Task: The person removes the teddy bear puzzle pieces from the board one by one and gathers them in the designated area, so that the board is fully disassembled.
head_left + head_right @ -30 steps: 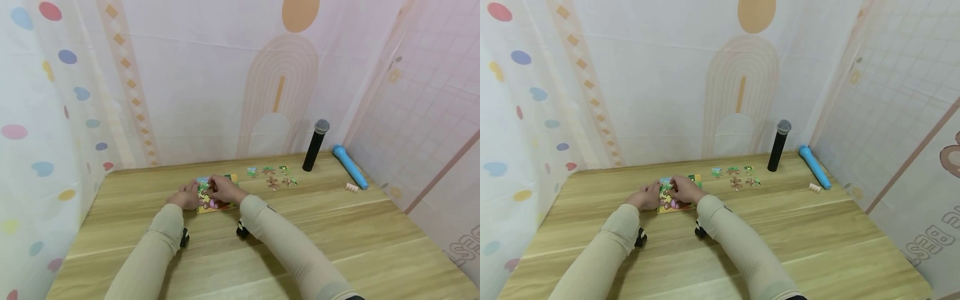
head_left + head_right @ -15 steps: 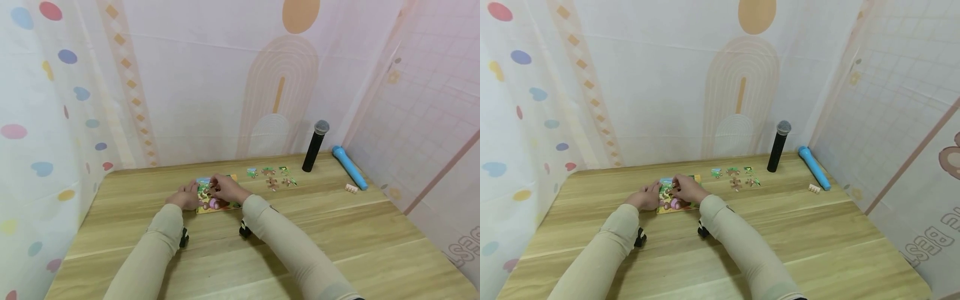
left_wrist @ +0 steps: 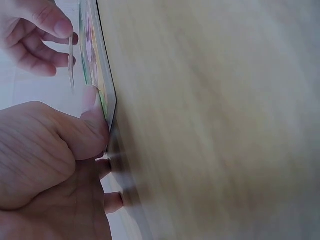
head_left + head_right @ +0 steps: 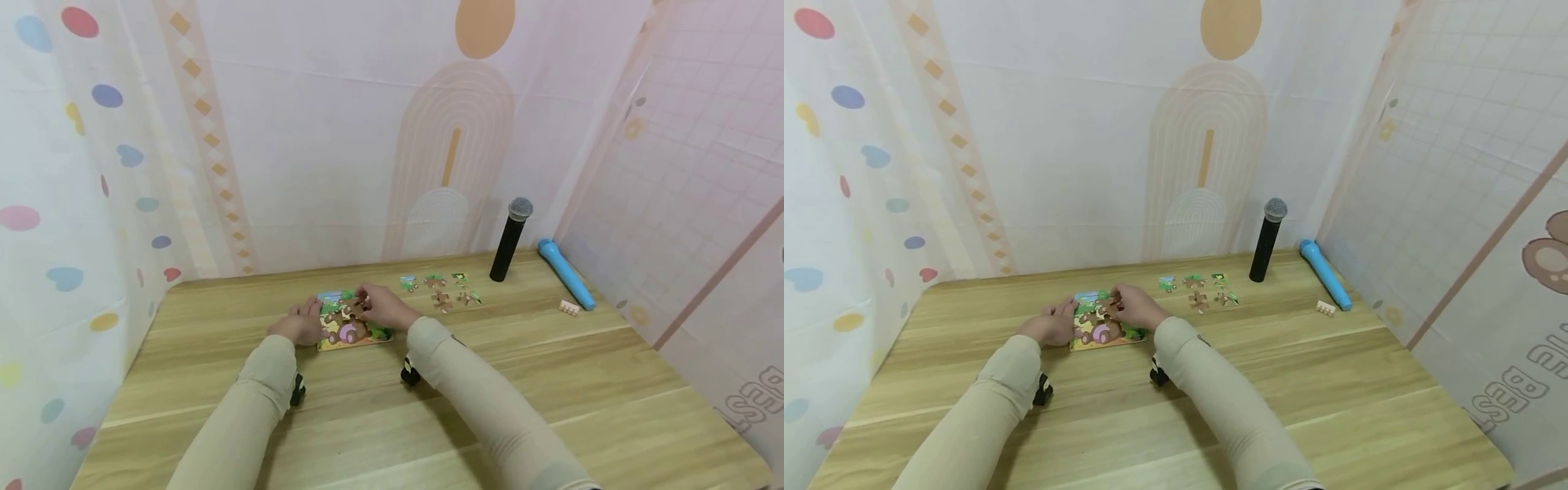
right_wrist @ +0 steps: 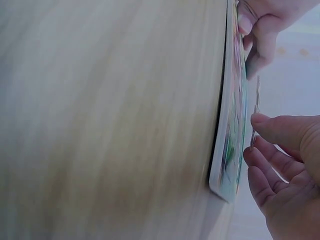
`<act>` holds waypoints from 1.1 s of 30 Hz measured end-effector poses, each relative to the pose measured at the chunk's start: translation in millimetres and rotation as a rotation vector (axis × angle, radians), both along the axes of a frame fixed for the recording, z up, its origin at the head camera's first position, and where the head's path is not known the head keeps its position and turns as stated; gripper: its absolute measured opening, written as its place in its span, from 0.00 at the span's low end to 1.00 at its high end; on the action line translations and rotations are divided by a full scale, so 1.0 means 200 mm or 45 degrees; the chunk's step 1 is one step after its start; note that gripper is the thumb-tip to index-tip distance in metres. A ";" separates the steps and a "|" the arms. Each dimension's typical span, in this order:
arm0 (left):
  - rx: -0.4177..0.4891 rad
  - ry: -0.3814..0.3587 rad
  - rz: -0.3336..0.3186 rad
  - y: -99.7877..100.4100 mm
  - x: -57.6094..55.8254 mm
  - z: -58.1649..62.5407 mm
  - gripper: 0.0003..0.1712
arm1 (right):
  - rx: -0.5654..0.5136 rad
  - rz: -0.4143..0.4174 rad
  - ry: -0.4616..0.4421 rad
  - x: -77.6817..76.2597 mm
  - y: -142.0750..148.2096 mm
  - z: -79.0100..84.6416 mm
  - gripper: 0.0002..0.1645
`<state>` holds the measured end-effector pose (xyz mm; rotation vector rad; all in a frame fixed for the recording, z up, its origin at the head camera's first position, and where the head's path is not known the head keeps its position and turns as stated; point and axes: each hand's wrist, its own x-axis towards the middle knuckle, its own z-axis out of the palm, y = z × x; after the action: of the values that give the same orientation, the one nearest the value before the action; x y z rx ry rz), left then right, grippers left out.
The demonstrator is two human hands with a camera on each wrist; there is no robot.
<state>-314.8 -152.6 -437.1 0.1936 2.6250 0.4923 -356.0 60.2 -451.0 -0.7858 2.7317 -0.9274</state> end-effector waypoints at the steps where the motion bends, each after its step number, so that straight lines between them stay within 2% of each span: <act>1: 0.003 0.002 -0.002 0.00 0.00 0.00 0.45 | 0.000 -0.003 -0.003 0.00 0.01 0.01 0.24; 16: -0.019 -0.009 -0.009 0.00 -0.02 -0.02 0.44 | -0.054 -0.103 -0.119 -0.02 0.13 0.01 0.26; 23: -0.028 -0.012 -0.012 0.01 -0.01 -0.01 0.44 | -0.048 -0.090 -0.063 -0.03 0.19 0.01 0.24; 33: -0.031 -0.010 -0.013 0.01 -0.01 0.00 0.45 | -0.054 -0.108 -0.082 -0.04 0.27 -0.01 0.23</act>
<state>-317.0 -150.1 -437.6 0.1968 2.6194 0.4560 -364.7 114.8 -452.2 -0.6392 2.7169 -1.0121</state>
